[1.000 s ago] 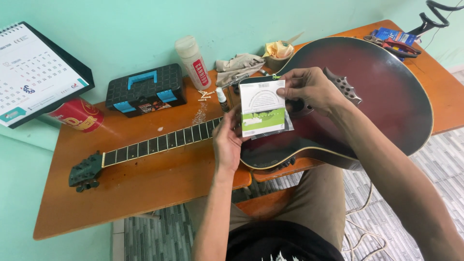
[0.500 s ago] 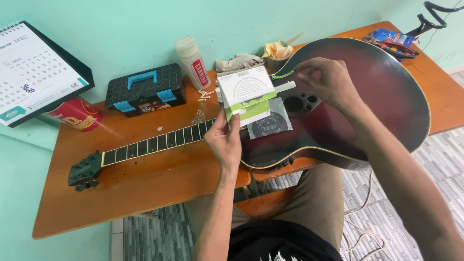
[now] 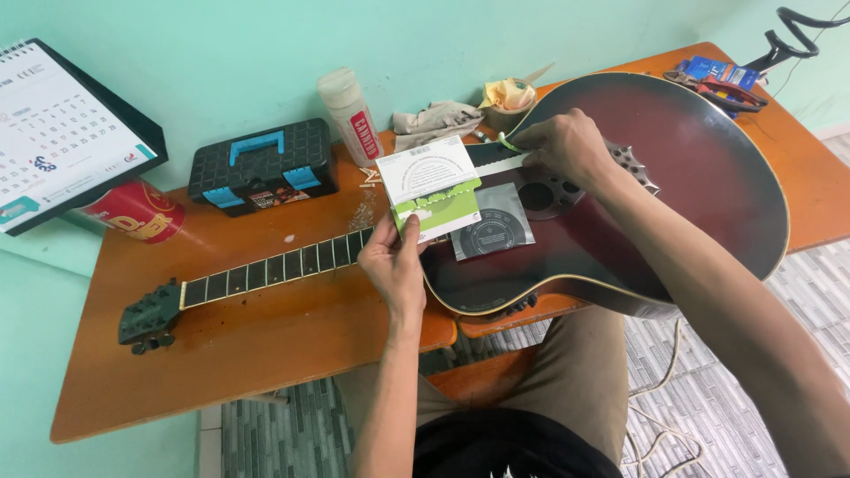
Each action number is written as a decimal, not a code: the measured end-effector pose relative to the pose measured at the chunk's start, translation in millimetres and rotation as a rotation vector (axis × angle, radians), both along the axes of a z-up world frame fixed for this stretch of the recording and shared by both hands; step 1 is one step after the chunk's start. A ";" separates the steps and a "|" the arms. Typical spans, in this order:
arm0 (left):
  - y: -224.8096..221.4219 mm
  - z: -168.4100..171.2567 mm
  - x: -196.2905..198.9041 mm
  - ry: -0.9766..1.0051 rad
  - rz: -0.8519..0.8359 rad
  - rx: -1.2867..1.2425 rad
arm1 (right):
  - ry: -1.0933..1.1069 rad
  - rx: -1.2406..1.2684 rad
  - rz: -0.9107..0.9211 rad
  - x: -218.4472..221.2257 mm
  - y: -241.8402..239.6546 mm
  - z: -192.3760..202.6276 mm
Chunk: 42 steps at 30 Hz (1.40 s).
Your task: The person removes guitar strings from their packaging and feeds them through the bridge and soundhole of a guitar.
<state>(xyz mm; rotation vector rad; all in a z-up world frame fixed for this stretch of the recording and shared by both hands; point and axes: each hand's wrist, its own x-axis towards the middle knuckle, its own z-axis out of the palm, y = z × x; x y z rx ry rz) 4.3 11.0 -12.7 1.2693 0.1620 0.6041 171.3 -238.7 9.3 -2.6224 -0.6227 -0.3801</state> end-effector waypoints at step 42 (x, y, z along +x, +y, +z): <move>12.6 1.2 23.2 -0.045 -0.101 0.364 | 0.452 0.875 -0.108 -13.3 15.7 63.5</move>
